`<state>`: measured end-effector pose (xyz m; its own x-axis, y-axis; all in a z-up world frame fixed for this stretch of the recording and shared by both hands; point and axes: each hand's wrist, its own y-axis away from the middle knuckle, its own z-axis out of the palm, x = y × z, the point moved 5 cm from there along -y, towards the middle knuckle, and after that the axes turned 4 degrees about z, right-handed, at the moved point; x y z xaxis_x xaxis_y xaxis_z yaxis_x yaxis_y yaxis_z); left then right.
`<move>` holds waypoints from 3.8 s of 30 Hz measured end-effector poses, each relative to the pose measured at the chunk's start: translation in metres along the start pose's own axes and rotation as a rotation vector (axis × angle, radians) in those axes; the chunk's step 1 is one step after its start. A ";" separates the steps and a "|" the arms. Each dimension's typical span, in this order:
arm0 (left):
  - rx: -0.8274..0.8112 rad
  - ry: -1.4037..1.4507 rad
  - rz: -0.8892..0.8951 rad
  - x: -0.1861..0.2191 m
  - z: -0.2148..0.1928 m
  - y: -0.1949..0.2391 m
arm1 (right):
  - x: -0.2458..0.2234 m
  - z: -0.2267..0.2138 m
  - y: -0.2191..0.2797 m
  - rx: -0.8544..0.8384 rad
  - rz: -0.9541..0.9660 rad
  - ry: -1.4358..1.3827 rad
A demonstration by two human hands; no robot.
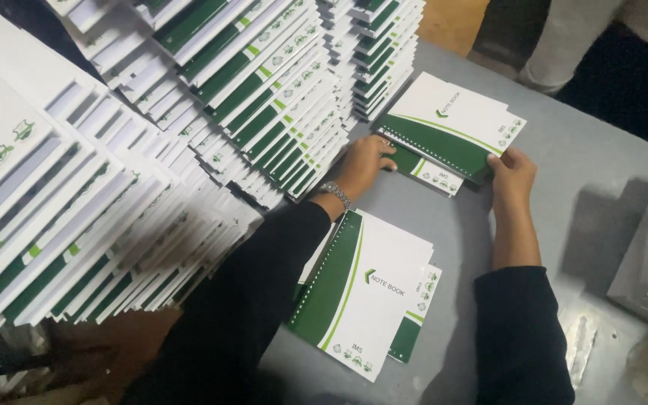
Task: The person is manually assembling notebooks by taking a front cover, a stack of lined paper, and a back cover, aligning them, and then placing the completed assembly onto a growing stack of finished notebooks.
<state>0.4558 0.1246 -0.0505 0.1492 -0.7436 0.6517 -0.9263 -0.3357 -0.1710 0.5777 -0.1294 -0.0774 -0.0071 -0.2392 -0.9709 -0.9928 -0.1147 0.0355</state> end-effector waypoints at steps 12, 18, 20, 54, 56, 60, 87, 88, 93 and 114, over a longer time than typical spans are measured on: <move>0.042 0.008 0.192 -0.031 0.021 -0.014 | -0.012 -0.004 -0.001 -0.092 0.003 0.012; 0.078 -0.004 0.229 -0.029 0.013 -0.006 | -0.021 -0.001 0.005 -0.050 0.032 0.003; 0.069 -0.014 0.235 -0.029 0.012 -0.008 | -0.048 0.000 0.028 -0.046 0.053 -0.007; 0.070 -0.013 0.243 -0.016 -0.014 -0.002 | 0.011 0.006 0.021 -0.037 0.176 -0.225; 0.078 -0.009 0.236 -0.014 -0.017 -0.001 | 0.012 0.008 0.021 -0.023 0.168 -0.212; 0.092 -0.011 0.245 -0.016 -0.017 0.000 | 0.006 0.008 0.026 0.010 0.137 -0.200; -0.024 -0.120 0.163 -0.028 0.018 -0.007 | -0.049 0.010 0.089 -0.042 -0.074 -0.055; -0.027 -0.121 0.161 -0.024 0.016 -0.006 | -0.045 0.009 0.086 -0.043 -0.070 -0.055; -0.046 -0.069 0.122 -0.018 0.009 0.000 | -0.019 0.008 0.071 -0.077 -0.143 -0.191; -0.183 0.308 -0.625 -0.019 -0.112 0.357 | -0.061 -0.040 0.376 0.116 -0.245 0.240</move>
<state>0.0834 0.0837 -0.0413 0.5913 -0.2384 0.7704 -0.7467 -0.5227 0.4113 0.2094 -0.1963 0.0044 0.2474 -0.4391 -0.8637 -0.9686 -0.0901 -0.2316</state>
